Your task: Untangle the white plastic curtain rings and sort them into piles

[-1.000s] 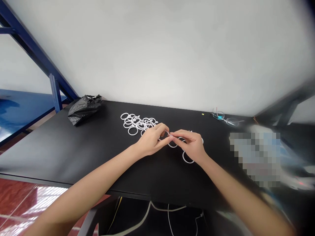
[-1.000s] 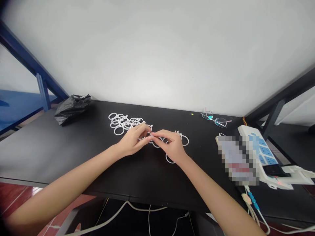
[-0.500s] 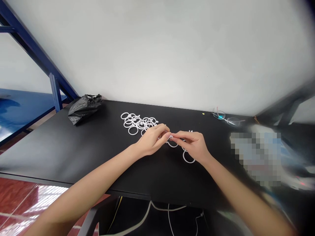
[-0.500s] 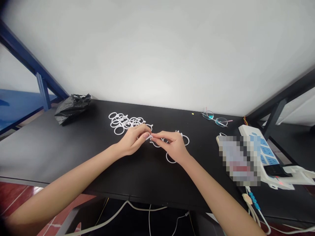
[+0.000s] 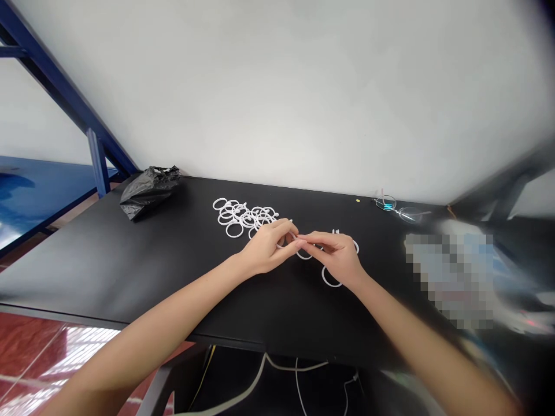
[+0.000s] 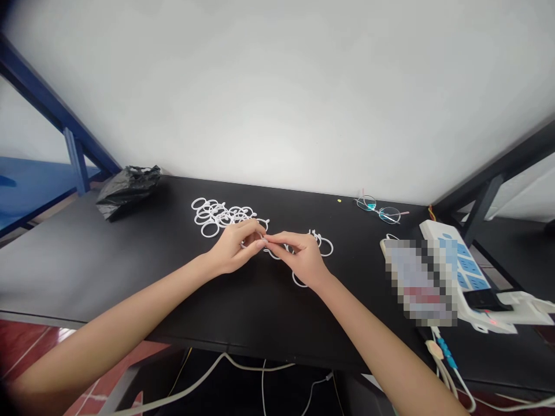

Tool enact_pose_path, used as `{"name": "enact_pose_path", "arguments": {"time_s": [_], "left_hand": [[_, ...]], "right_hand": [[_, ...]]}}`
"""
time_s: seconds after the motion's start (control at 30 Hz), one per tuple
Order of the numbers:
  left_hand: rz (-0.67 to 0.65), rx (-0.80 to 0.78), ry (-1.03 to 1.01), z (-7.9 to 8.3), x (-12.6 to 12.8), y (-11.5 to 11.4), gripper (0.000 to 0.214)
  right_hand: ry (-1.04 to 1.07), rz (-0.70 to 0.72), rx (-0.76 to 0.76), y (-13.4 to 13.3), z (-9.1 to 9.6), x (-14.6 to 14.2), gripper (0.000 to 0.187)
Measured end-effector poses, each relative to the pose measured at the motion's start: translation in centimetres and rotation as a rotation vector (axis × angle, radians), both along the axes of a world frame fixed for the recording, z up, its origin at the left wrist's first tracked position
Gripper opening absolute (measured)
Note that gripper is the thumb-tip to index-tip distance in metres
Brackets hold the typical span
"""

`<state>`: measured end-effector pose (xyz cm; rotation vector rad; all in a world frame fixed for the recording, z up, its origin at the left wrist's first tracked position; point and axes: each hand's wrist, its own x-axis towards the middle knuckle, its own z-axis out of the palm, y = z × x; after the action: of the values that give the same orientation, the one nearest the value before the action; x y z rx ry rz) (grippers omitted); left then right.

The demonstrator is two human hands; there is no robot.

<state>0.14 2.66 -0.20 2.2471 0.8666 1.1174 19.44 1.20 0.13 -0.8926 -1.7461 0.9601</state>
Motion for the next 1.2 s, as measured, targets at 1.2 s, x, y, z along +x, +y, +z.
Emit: {"name": "enact_pose_path", "arguments": {"time_s": [1.2], "left_hand": [[0.020, 0.063, 0.096, -0.3, -0.4, 0.9, 0.043]], "right_hand": [[0.089, -0.144, 0.095, 0.6, -0.6, 0.0, 0.010]]}}
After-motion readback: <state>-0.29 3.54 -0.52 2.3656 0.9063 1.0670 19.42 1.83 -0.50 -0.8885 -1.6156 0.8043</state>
